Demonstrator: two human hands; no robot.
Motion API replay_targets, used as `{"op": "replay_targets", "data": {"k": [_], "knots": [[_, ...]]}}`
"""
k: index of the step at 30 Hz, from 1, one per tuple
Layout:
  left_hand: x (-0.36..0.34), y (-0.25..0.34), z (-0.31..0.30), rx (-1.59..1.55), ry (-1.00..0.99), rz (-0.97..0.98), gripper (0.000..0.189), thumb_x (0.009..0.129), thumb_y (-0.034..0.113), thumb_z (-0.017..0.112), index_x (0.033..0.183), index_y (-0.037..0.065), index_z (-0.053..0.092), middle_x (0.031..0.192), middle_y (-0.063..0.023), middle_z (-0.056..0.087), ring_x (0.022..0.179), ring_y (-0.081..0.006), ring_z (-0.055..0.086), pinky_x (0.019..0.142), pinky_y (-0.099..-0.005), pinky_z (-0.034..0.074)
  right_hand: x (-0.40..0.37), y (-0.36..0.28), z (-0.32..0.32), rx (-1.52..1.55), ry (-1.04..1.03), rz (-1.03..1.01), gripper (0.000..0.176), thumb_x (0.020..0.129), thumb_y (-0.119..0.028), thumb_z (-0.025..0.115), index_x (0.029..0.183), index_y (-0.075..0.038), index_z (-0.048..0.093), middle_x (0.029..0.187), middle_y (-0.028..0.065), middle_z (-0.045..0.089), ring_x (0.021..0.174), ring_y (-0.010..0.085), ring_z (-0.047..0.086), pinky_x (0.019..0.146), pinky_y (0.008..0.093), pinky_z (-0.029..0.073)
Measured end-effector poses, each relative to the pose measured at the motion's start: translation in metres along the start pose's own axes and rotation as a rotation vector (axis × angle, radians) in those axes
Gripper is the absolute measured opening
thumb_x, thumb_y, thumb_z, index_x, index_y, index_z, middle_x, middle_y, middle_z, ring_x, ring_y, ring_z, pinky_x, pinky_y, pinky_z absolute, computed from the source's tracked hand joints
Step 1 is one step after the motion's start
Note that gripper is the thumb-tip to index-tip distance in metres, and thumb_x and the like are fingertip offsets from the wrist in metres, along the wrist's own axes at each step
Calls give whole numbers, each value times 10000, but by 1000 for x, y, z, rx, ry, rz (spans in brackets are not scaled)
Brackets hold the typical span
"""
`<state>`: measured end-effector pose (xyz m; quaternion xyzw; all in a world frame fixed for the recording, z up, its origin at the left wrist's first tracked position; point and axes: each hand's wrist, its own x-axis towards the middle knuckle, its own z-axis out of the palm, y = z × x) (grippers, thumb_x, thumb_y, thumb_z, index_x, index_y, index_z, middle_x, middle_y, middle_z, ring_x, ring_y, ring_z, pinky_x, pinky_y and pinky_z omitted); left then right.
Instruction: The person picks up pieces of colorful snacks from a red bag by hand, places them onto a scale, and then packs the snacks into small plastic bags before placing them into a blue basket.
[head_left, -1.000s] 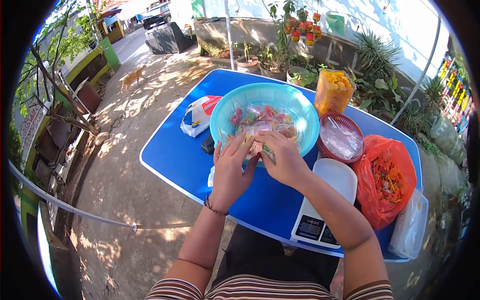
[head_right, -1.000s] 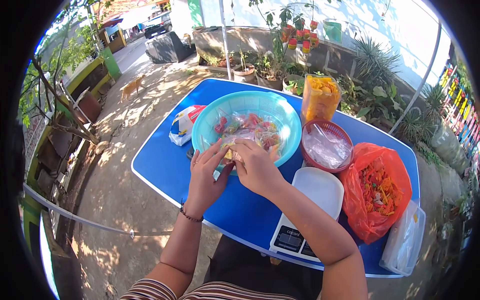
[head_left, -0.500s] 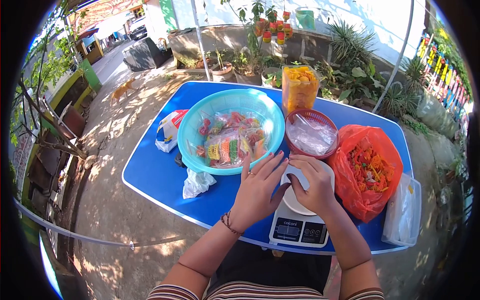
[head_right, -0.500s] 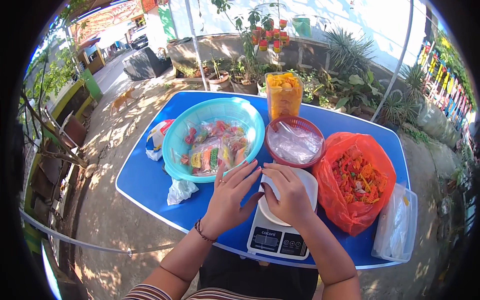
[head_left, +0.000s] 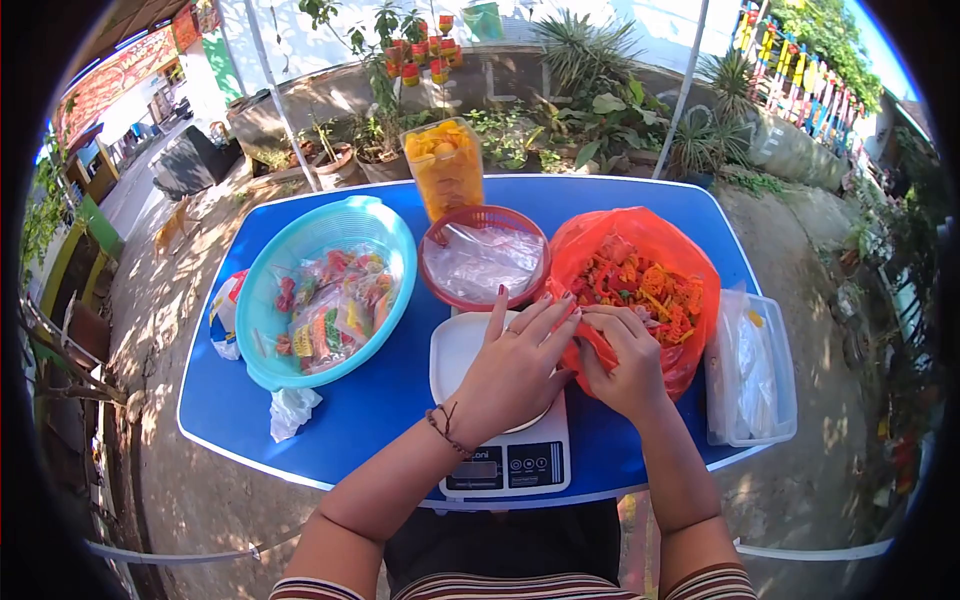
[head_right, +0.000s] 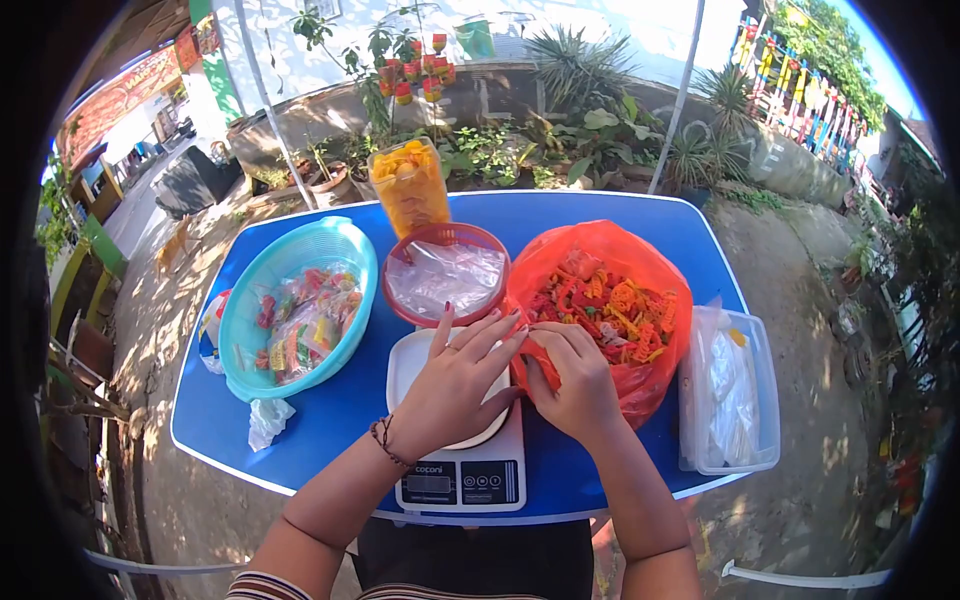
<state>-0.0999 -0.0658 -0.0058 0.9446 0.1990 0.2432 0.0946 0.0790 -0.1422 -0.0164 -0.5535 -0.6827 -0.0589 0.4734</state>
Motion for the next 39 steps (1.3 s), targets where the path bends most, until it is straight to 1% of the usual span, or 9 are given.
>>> {"op": "replay_targets", "data": {"k": [8,11,14,17,20,24,27,33,39], "knots": [[27,12,27,-45,-141,142,678,873,394,749,1455,131,520,1442,-87,558,1397,-260,470,1211,-644,140,-14,61,-44,-200,201,269,196,822,81,662,1011,34,679,956,184,703,856,340,713,772,391,574],[25,17,26,-55,-238,121,645,869,436,738,1405,119,570,1314,-70,626,1339,-249,517,1207,-663,106,-24,70,-47,-128,54,420,190,821,30,686,1011,19,689,956,179,703,849,345,707,781,421,567],[24,18,25,-18,-301,85,629,854,460,749,1366,122,610,1193,-57,659,1276,-235,557,1199,-685,63,-23,60,-49,-306,-124,347,181,817,-56,717,993,-15,703,969,164,711,870,340,697,783,438,554],[25,21,22,11,-316,52,591,860,478,739,1327,128,648,1135,-61,663,1215,-230,592,1189,-697,26,-19,47,-62,-462,-288,577,205,809,-130,733,1001,-60,720,978,152,715,883,333,685,772,435,543],[28,23,14,17,-373,23,543,878,503,716,1286,146,685,1122,-68,669,1176,-232,617,1179,-697,-18,-20,55,-53,-601,-251,556,237,824,-117,701,1057,-82,721,1050,112,725,986,294,663,827,394,519],[31,25,9,-15,-387,19,506,885,499,708,1243,142,714,1120,-72,675,1172,-236,623,1173,-703,-35,-19,66,-21,-433,-150,172,261,866,-87,628,1115,-87,706,1212,36,705,1143,256,588,989,439,415],[29,25,10,-10,-399,24,494,891,490,704,1240,141,716,1124,-73,676,1176,-238,622,1172,-704,-40,-21,66,-15,-446,-162,263,279,905,-86,579,1161,-98,691,1113,76,723,1111,281,615,1005,454,418],[27,19,5,-43,-421,12,468,895,471,704,1227,141,717,1111,-78,679,1176,-242,623,1173,-711,-25,-26,71,-24,-471,-133,374,218,844,-97,672,1061,-100,695,910,52,739,1018,277,616,950,445,415],[30,22,-1,-28,-487,-5,469,902,470,697,1245,151,712,1133,-76,672,1202,-232,605,1172,-704,-34,-21,63,-30,-238,-81,479,270,820,-42,688,1085,-91,703,861,47,722,971,273,610,929,424,436]]}}
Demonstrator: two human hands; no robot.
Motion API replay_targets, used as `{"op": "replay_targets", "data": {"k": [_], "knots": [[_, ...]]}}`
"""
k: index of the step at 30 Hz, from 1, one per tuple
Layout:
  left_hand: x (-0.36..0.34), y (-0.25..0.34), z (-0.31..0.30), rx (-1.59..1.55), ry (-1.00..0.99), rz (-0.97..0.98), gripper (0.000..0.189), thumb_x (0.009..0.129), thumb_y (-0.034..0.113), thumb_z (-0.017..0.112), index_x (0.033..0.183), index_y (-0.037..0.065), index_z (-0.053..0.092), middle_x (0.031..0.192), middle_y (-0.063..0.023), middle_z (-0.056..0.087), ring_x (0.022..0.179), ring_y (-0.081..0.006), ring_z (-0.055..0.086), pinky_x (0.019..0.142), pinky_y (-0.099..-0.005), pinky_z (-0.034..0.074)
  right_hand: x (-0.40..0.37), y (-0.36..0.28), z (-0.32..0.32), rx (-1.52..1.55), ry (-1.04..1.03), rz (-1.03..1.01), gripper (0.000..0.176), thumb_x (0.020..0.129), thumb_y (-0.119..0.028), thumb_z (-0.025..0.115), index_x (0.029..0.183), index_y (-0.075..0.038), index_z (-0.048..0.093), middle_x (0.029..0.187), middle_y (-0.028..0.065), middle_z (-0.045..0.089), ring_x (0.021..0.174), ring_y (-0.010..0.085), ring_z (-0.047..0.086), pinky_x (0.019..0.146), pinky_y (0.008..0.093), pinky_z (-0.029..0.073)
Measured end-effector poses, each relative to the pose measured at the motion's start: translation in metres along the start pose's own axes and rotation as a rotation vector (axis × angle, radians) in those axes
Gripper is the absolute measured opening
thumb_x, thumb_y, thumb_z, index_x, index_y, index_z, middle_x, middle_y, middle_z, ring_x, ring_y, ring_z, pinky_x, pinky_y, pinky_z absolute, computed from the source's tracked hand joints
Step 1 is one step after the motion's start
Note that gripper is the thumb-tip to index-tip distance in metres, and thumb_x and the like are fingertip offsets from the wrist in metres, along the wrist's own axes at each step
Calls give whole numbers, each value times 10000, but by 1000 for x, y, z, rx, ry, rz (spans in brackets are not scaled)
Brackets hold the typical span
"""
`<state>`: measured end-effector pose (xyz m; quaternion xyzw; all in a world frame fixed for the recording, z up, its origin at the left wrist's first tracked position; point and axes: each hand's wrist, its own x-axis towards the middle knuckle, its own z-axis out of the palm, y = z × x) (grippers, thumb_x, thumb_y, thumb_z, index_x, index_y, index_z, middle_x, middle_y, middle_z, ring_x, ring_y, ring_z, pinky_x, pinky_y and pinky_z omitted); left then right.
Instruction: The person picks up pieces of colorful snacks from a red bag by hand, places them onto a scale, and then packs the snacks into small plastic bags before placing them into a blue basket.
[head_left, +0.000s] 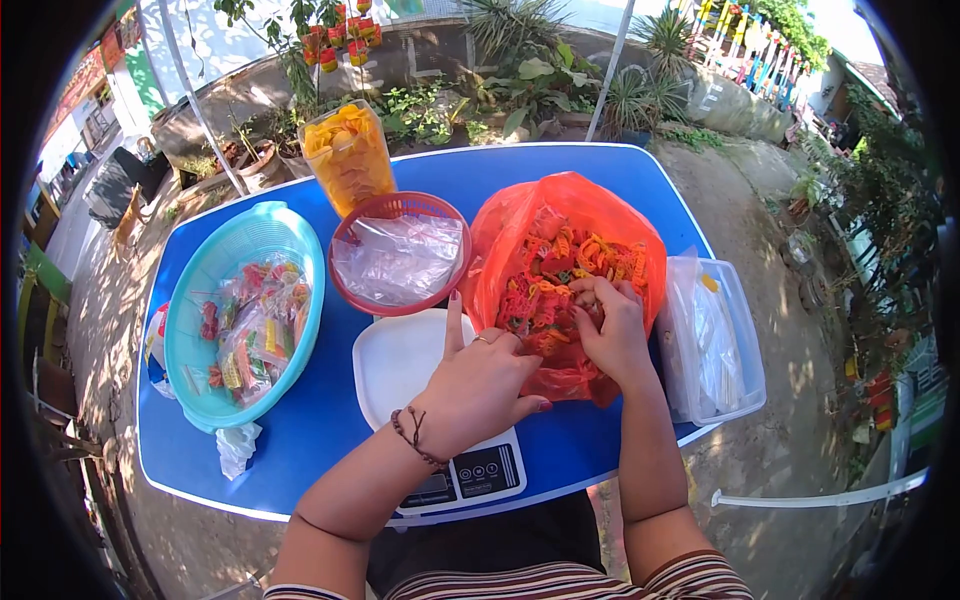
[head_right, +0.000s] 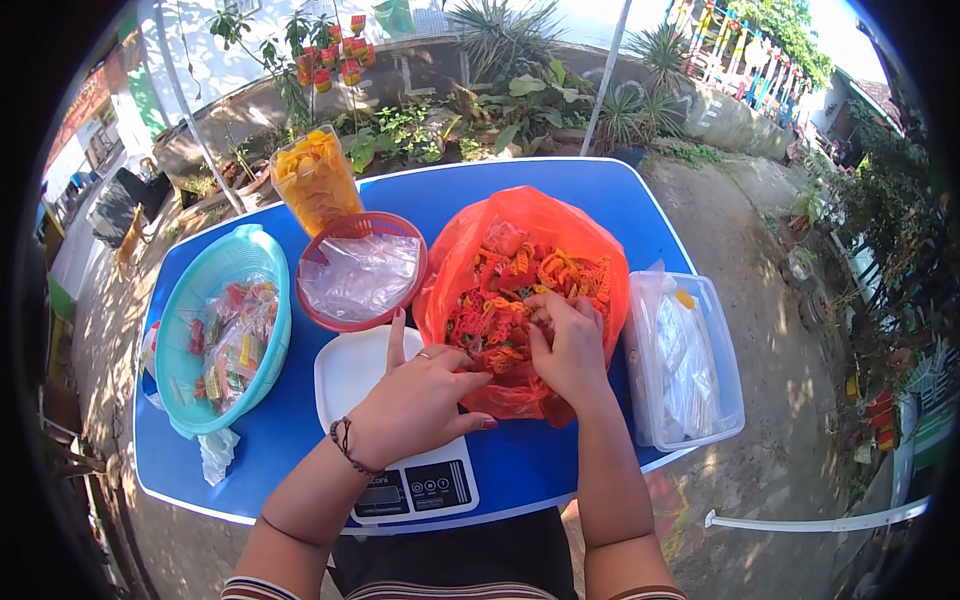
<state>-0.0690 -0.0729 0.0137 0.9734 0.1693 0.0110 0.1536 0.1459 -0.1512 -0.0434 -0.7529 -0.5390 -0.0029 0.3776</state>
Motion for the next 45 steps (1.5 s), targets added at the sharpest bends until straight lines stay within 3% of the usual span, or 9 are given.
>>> {"op": "replay_targets", "data": {"k": [3,9,12,15,18,22,25,31,45], "knots": [[1,2,1,18,-29,-13,486,895,479,701,1247,143,707,1201,-89,654,1242,-249,580,1173,-708,-17,2,2,-6,-25,181,-14,296,819,-25,679,1111,-69,696,928,89,707,991,289,607,918,421,457],[1,6,26,26,127,117,511,884,495,708,1235,124,701,1417,-120,558,1356,-313,492,1175,-711,4,-3,-1,-19,-52,11,70,170,842,-23,632,1002,-6,687,1047,180,621,898,349,623,803,430,510],[0,8,27,8,95,157,481,873,468,722,1178,97,712,1386,-120,569,1333,-331,505,1183,-705,19,-2,4,-9,-124,124,-158,187,821,18,568,969,16,681,870,151,594,752,291,602,739,396,503],[2,11,18,13,-15,123,493,879,483,714,1202,111,701,1391,-90,581,1346,-312,503,1179,-705,-8,-3,8,-18,280,-174,-110,120,811,-27,602,906,-2,671,923,186,630,843,364,641,819,454,522],[3,9,16,8,-42,100,511,887,496,703,1239,126,687,1389,-65,593,1358,-292,502,1174,-709,-29,-7,-13,-25,96,-392,13,120,795,-46,613,891,-14,676,896,181,636,846,348,659,828,432,539],[-1,8,21,-6,59,104,485,856,457,739,1166,87,698,1312,-98,600,1311,-293,528,1189,-707,16,-12,-6,-15,-177,-104,-17,240,788,-56,629,1009,-45,723,915,139,663,820,326,676,765,409,558],[-2,8,27,14,129,118,560,855,457,743,1251,70,657,1322,-113,599,1307,-286,532,1193,-699,31,-11,-4,-22,-283,-22,63,300,789,-105,671,1081,-104,740,1011,99,668,866,312,693,775,416,571],[-3,9,19,111,45,27,680,892,524,689,1386,71,574,1387,-153,577,1344,-270,522,1185,-704,12,-11,0,-24,-328,-79,189,278,809,-148,710,1083,-165,749,1047,80,651,875,288,696,739,402,575],[-5,10,15,98,7,3,636,886,502,709,1350,79,607,1352,-124,608,1315,-250,552,1191,-697,-1,-10,-10,-8,-312,27,126,189,773,-190,818,929,-104,753,1043,67,588,929,283,679,784,408,555]]}}
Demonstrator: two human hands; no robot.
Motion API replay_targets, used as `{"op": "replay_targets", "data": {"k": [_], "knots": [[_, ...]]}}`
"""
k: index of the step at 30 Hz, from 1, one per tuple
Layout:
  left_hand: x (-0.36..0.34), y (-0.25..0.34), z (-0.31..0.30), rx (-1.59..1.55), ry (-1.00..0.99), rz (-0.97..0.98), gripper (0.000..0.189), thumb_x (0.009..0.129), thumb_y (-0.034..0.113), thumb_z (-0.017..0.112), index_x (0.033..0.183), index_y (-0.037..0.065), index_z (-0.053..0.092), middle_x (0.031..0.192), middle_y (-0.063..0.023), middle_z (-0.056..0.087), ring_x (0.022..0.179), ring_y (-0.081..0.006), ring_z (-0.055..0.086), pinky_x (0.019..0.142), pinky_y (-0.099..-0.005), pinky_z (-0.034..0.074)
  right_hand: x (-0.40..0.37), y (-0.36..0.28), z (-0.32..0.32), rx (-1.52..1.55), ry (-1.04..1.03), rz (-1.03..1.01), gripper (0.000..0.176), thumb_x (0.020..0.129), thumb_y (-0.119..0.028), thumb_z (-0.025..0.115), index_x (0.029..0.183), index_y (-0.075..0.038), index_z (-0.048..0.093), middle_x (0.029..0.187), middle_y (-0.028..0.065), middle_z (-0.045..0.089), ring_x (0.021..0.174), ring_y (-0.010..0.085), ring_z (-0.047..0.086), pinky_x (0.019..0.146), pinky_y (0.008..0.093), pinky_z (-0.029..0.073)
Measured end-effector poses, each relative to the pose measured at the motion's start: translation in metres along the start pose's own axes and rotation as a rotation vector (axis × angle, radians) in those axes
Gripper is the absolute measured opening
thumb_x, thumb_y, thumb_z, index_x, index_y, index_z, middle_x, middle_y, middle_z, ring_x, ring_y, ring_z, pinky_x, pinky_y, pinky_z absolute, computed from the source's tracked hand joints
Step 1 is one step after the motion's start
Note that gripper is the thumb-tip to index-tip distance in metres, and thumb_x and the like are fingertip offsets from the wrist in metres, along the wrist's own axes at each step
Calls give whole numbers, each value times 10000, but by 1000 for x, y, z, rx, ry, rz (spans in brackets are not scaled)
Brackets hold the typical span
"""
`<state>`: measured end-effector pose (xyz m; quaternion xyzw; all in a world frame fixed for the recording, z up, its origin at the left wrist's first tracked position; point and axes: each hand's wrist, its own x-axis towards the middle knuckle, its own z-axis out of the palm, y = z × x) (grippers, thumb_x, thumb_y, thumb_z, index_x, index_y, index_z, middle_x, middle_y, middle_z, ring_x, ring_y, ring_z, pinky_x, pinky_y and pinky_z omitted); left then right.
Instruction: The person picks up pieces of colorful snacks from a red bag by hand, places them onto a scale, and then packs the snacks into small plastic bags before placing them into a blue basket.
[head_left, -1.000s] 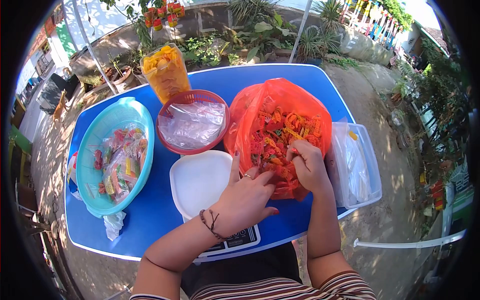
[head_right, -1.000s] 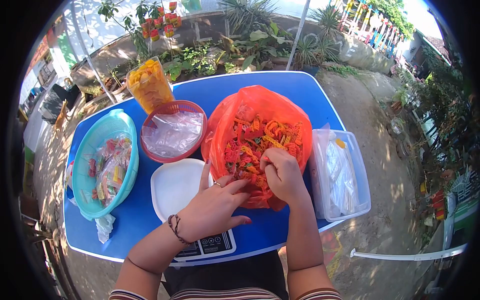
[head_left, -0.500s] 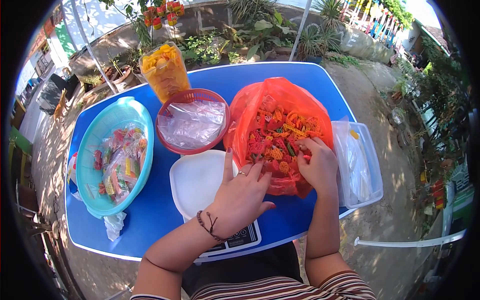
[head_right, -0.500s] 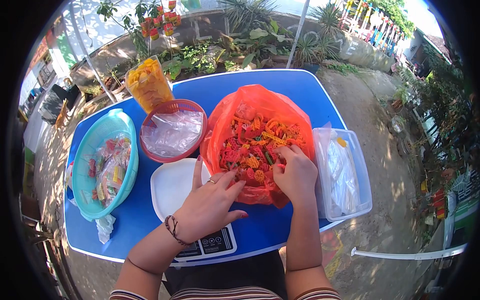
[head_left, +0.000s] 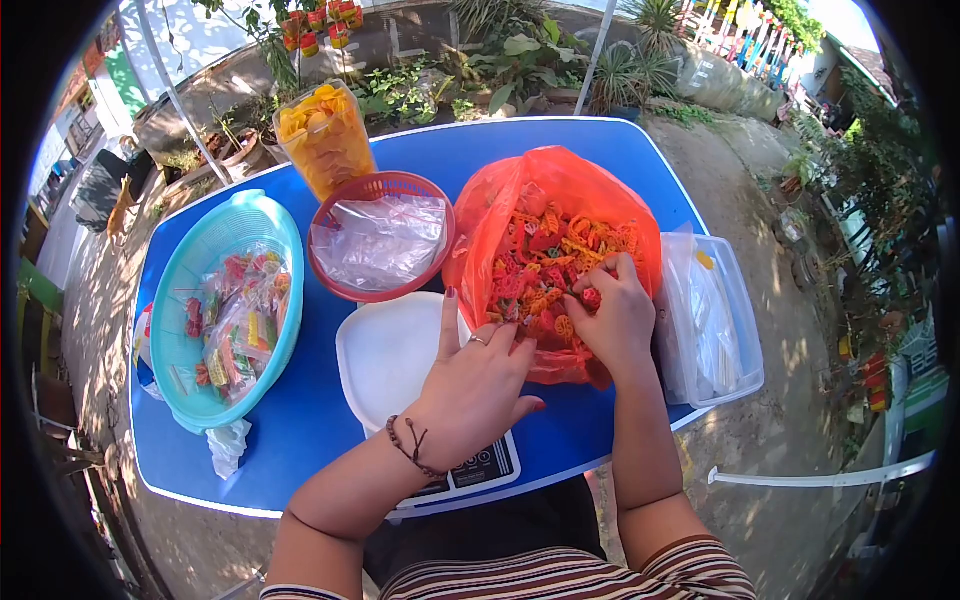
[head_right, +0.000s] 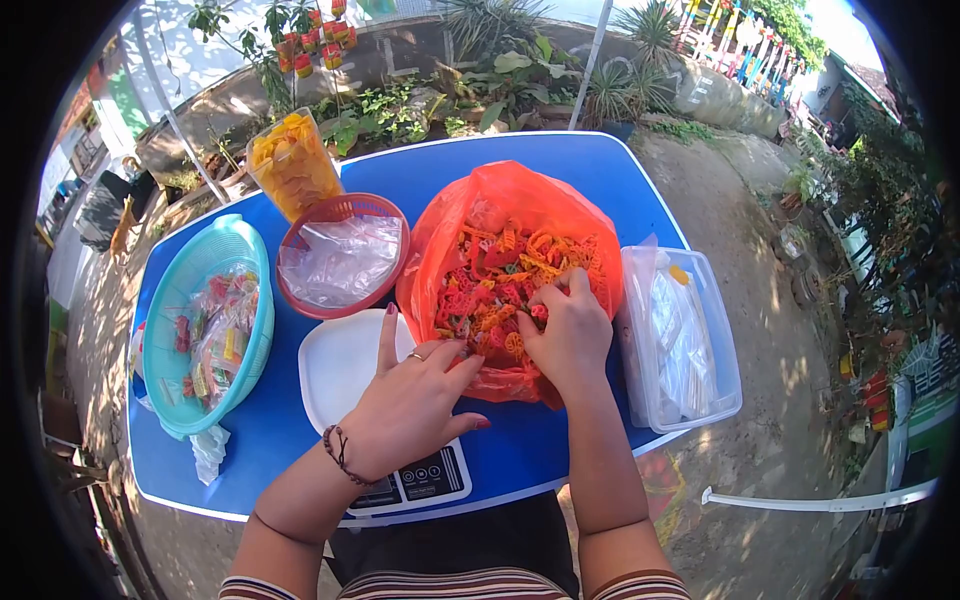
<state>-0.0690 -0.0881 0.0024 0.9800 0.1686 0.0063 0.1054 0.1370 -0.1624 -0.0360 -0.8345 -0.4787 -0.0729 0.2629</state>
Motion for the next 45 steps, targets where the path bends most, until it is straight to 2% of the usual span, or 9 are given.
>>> {"op": "replay_targets", "data": {"k": [10,13,19,28,32,35,38,43,45], "knots": [[-2,-10,-14,13,44,-94,575,877,489,723,1293,99,650,1310,-90,641,1274,-233,588,1184,-701,-45,2,3,12,334,164,-129,152,863,-99,701,999,-53,650,1047,139,651,845,354,661,727,434,532],[-2,-22,-2,27,253,-68,487,845,421,763,1174,73,675,1197,-68,650,1209,-201,611,1186,-709,-33,0,-7,13,311,157,-189,187,850,-57,670,1034,-40,637,1026,170,674,862,363,644,754,438,515],[3,-29,-4,36,210,-107,493,848,409,762,1199,75,671,1222,-58,651,1237,-196,595,1184,-709,-48,-2,-33,20,229,-137,-487,385,785,-38,665,1167,-80,672,951,134,630,910,334,574,859,434,491],[2,-36,-6,19,250,-142,456,872,409,743,1180,75,700,1274,-71,644,1259,-208,587,1183,-712,-46,1,-5,21,54,31,-239,391,774,-22,654,1157,-71,714,940,136,642,930,344,592,854,450,506],[-3,-46,-22,-126,211,-33,480,902,366,728,1267,62,665,1310,-126,642,1232,-292,605,1172,-658,187,7,12,14,168,172,-213,291,869,-19,631,1153,-18,696,944,151,685,881,301,636,827,410,519],[-4,-61,-31,-293,285,81,424,920,285,721,1258,38,657,1283,-155,649,1209,-315,615,1098,-552,385,2,-12,9,776,99,-19,210,994,-57,580,1172,11,668,953,130,716,864,195,659,802,327,509],[-10,-66,-45,-405,407,128,347,926,166,720,1228,12,648,1165,-168,689,1080,-288,682,909,-368,533,-1,-38,8,1145,-153,-100,180,1063,-103,530,1186,21,577,959,88,725,859,80,612,766,245,477],[-25,-84,-66,-677,335,68,183,936,147,725,1029,-6,691,831,-88,713,766,-156,698,732,-301,531,-6,-98,-6,1309,-636,-104,123,1062,-106,536,1134,-7,548,952,75,720,752,32,518,726,213,450],[-34,-95,-71,-640,341,30,161,936,143,725,980,-9,700,799,-85,708,749,-144,681,718,-298,523,-4,-109,0,1186,-540,-187,183,1044,-122,568,1175,5,550,947,68,699,755,35,541,699,201,440]]}}
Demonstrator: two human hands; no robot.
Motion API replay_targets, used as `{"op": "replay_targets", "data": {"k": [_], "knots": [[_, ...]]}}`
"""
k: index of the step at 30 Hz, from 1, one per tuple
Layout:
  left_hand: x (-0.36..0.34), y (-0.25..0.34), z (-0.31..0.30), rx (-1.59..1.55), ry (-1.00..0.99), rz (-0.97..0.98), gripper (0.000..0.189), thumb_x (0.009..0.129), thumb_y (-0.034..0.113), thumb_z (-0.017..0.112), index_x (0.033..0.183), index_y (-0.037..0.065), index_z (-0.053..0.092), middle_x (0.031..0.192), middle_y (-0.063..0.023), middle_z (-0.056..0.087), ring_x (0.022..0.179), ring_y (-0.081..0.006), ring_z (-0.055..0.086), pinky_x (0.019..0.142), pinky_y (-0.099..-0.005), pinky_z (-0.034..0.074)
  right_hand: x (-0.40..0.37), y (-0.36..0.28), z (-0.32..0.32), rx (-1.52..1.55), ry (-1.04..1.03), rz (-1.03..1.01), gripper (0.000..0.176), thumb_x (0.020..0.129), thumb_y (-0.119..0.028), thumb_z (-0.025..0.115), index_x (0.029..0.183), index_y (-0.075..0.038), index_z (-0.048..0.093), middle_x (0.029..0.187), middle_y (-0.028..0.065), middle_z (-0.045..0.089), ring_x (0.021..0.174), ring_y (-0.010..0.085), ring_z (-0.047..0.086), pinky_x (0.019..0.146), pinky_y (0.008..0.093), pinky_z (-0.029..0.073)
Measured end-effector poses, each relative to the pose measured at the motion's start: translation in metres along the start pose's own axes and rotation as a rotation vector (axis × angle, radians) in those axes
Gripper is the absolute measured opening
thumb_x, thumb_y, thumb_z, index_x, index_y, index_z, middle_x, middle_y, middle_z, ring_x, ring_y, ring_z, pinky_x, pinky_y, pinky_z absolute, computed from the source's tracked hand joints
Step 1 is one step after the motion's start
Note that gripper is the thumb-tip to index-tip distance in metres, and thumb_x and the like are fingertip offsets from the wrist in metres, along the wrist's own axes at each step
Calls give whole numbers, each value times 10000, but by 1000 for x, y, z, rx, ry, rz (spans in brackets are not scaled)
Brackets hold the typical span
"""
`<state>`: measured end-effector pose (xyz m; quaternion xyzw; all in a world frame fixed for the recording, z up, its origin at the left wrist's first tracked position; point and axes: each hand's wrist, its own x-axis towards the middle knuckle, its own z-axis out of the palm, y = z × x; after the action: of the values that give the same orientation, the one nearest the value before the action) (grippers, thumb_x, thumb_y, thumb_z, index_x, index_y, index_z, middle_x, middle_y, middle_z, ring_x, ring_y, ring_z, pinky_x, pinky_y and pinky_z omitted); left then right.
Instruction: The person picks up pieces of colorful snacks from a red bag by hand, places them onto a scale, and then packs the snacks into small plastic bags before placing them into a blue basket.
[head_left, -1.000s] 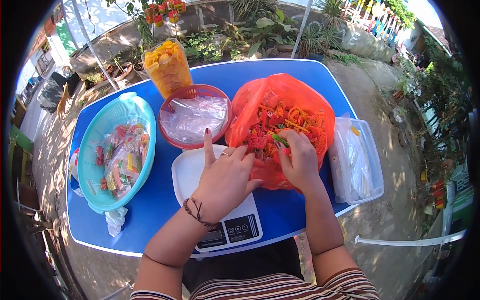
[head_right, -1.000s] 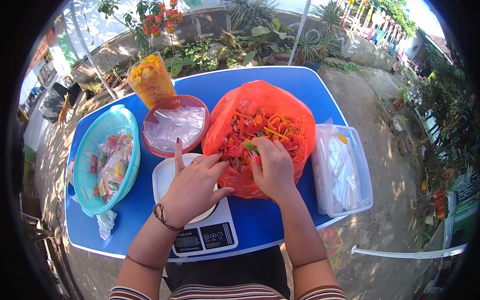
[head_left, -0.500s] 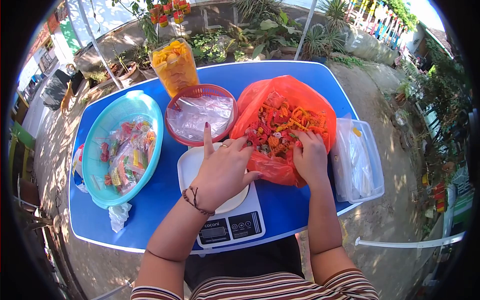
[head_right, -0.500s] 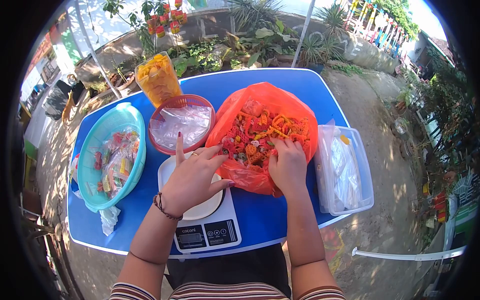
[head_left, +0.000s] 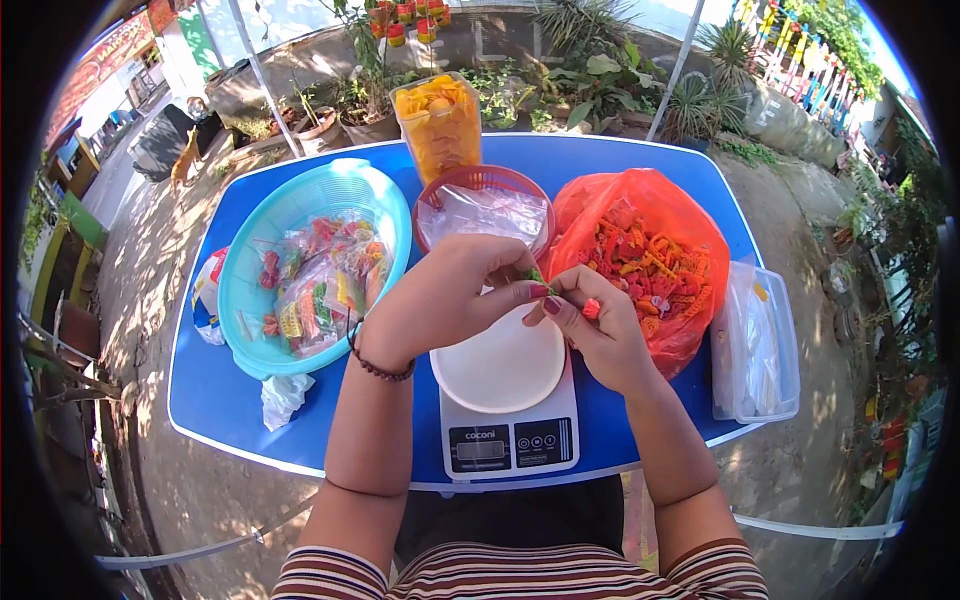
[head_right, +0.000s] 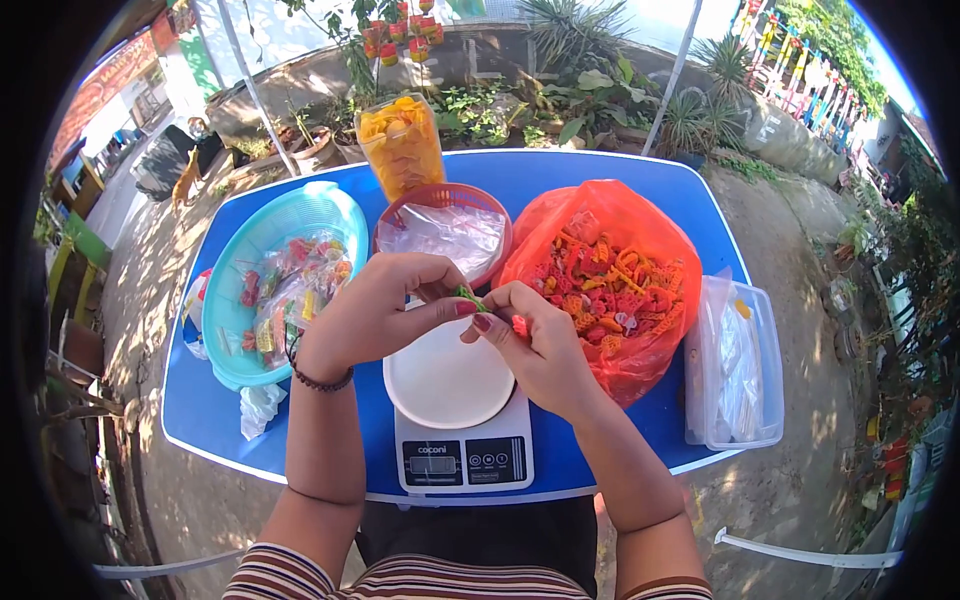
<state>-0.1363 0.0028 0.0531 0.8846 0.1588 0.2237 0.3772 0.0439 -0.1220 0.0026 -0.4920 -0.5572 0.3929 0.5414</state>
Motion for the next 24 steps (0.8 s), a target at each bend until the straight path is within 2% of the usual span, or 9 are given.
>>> {"op": "replay_targets", "data": {"k": [1,3,7,10,13,16,19,22,24], "knots": [[-2,2,-4,-50,36,-52,176,882,117,721,921,-49,681,775,-181,696,726,-291,708,680,-364,542,2,4,5,-57,32,-35,201,1040,-132,576,1185,4,550,960,67,683,751,36,529,684,191,429],[-9,-5,-12,5,-10,-190,175,850,134,721,898,-33,709,765,-188,701,706,-295,706,669,-366,545,1,2,17,-155,114,-72,242,1001,-111,592,1205,17,563,969,48,626,765,49,517,699,201,430],[-11,-15,-20,161,-132,-369,197,777,172,711,838,-10,754,739,-192,709,678,-302,703,659,-370,556,-8,4,18,-449,55,-148,285,903,-5,570,1181,27,626,952,148,581,873,238,602,811,350,485],[-9,-27,-14,137,-192,-356,200,747,171,693,820,2,770,731,-180,714,690,-300,710,677,-374,569,-8,8,25,-482,86,-226,274,899,30,562,1162,42,639,928,135,569,835,251,590,794,341,486],[-4,-35,-4,218,-287,-351,244,787,218,764,857,-16,754,722,-135,718,699,-239,723,668,-339,572,-8,22,26,-571,99,-280,268,875,88,579,1132,63,649,933,143,578,833,267,612,750,340,501],[-6,-38,3,284,-178,-262,277,774,252,795,865,-7,762,757,-140,729,731,-250,725,687,-352,570,-7,28,29,-649,150,-393,244,848,118,625,1081,57,667,937,156,586,813,292,637,704,349,520],[-2,-25,-2,293,-263,-388,229,758,246,779,826,28,764,812,-159,732,800,-304,725,748,-401,577,-7,30,31,-694,248,-476,213,842,92,672,1049,41,669,954,165,600,803,313,656,681,373,531],[-2,-31,2,353,-191,-362,210,785,235,761,854,37,769,829,-154,736,811,-321,720,750,-415,575,-9,31,32,-737,236,-489,172,846,73,681,1011,27,668,956,153,610,783,314,657,679,379,540],[-3,-35,4,371,-119,-323,214,817,233,751,884,31,768,810,-150,732,776,-300,716,726,-379,565,-9,30,35,-692,199,-466,170,832,64,693,995,23,669,942,148,628,770,312,658,683,384,547]]}}
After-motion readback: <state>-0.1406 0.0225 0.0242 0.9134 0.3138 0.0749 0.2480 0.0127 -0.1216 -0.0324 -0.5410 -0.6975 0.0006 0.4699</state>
